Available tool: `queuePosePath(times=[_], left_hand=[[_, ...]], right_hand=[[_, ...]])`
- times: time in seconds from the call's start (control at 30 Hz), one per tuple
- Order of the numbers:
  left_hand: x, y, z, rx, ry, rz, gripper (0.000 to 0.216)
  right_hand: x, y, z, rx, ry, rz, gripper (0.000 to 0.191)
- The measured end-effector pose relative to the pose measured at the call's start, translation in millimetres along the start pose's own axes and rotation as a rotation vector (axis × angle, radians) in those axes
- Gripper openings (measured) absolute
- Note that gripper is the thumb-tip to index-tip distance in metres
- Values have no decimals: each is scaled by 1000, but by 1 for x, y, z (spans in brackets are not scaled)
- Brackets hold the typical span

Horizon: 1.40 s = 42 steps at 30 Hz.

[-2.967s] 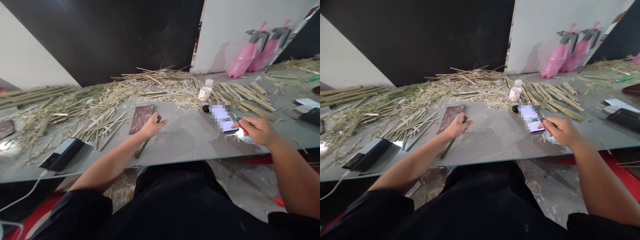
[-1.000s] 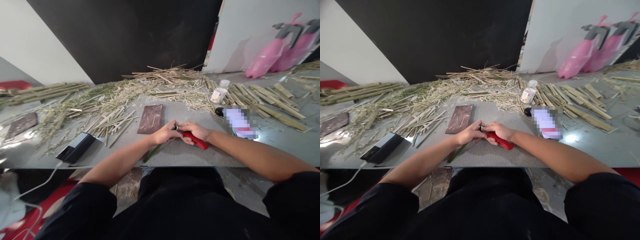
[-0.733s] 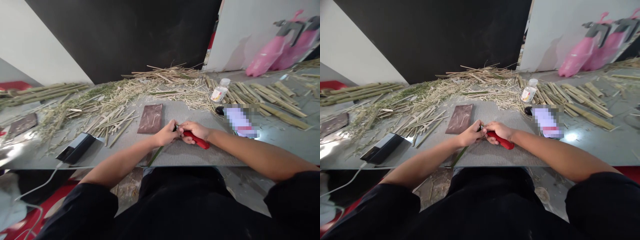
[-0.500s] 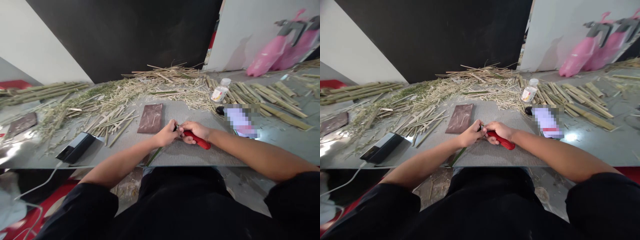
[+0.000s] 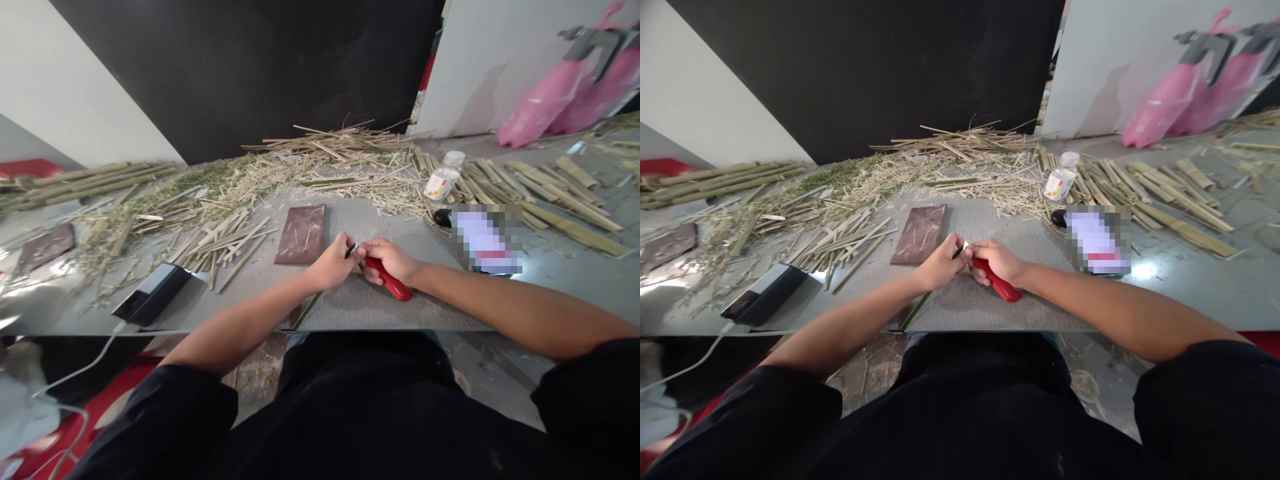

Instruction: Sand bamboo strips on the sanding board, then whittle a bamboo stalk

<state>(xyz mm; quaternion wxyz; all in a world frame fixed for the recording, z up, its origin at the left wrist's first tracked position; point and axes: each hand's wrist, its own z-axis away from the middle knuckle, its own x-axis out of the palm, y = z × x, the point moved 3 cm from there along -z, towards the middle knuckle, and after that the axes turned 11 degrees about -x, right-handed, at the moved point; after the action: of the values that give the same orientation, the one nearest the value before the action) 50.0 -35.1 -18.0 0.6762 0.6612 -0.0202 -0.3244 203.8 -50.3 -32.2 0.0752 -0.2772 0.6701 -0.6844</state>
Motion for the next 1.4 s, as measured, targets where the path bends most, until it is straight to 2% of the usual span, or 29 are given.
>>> queuePosePath(times=[0.27,0.37,0.63,0.77,0.87,0.93,1.03,1.13,1.27,1.4], left_hand=[[4,-2,0,-51,-261,286,50],[7,-3,1,-89,-308,321,51],[5,-8,-5,-63,-214,226,33],[4,-9,-9,-61,-160,204,33],[3,-6,-9,-81,-172,204,37],[1,-5,-8,-82,-191,194,45],[-2,-3,-7,-60,-173,186,57],[-4,-2,-6,-40,-132,168,56],[-2,-2,-4,-28,-110,114,53],[2,-3,-2,-6,-155,139,52]], right_hand=[[-10,1,-2,88,-194,-26,26],[-13,2,-2,127,-220,-12,28],[-3,2,-1,39,-59,41,30],[1,3,-1,-81,68,125,35],[-4,2,-3,-169,151,163,38],[-9,0,-5,-181,129,140,39],[-15,-2,-7,-106,-26,91,37],[-15,-4,-5,-11,-163,76,32],[-12,-4,-4,39,-190,73,27],[-8,-2,-3,92,-213,57,24]])
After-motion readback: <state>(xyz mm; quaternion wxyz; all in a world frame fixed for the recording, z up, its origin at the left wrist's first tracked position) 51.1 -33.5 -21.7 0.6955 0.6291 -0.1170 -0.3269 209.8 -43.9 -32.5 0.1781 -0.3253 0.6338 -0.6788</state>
